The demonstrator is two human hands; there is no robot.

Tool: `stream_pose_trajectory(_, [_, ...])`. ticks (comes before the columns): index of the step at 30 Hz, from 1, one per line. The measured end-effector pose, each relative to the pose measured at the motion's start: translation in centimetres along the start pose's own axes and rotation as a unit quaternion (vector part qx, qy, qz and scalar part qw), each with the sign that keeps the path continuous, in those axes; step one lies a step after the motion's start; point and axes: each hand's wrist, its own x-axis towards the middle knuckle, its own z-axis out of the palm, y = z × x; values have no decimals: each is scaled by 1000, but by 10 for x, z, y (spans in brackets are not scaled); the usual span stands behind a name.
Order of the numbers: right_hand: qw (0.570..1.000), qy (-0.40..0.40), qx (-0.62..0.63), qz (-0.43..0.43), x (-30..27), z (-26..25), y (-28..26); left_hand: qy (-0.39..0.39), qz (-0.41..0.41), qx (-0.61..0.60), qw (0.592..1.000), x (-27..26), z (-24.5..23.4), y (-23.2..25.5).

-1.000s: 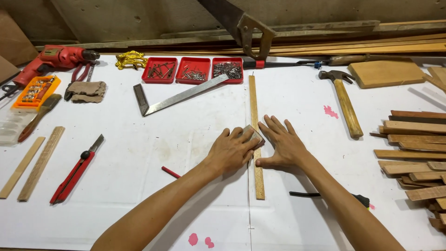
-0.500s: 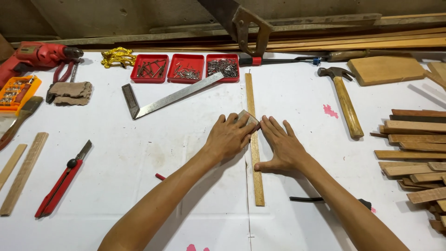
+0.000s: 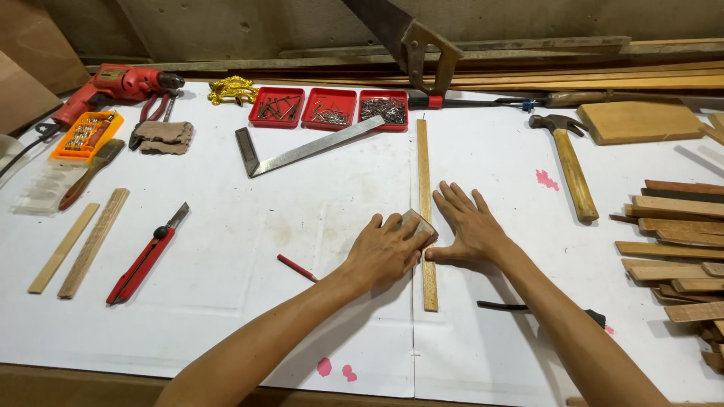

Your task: Sanding small wooden strips on a workbench.

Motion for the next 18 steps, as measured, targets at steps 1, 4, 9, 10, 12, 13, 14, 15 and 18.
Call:
stream_pose_trajectory(1, [1000,-1,1,-1,1,-2,-1,-1,-1,0,1000,2,0,-3])
stream_pose_trajectory(4, [1000,-16,-20,-7,-1,-5,-2,-4,3,-3,1000,13,-1,-10])
stream_pose_trajectory(9, [999,-29,-6,-17,-4,-19,-8,31,-19,-3,999,47,12,-32])
stream_pose_trajectory(10, [999,-33,-4,-14,-3,-20,-9,28,-18,-6,999,54,12,-37])
stream_pose_trajectory(12, [999,-45,1,-6,-3,-25,-12,-8,-39,-1,999,68,9,-46])
stream_pose_trajectory(13, [999,-47,2,-4,-3,-26,-13,-9,-37,-3,999,74,13,-50])
stream_pose_trajectory(14, [999,-44,1,-9,-3,-28,-13,10,-39,4,999,79,16,-54])
stream_pose_trajectory(15, [999,-40,1,-13,-5,-30,-15,29,-40,12,999,84,19,-56])
stream_pose_trajectory(18, [998,-55,-6,-2,-2,-28,-14,47,-36,18,998,85,20,-56])
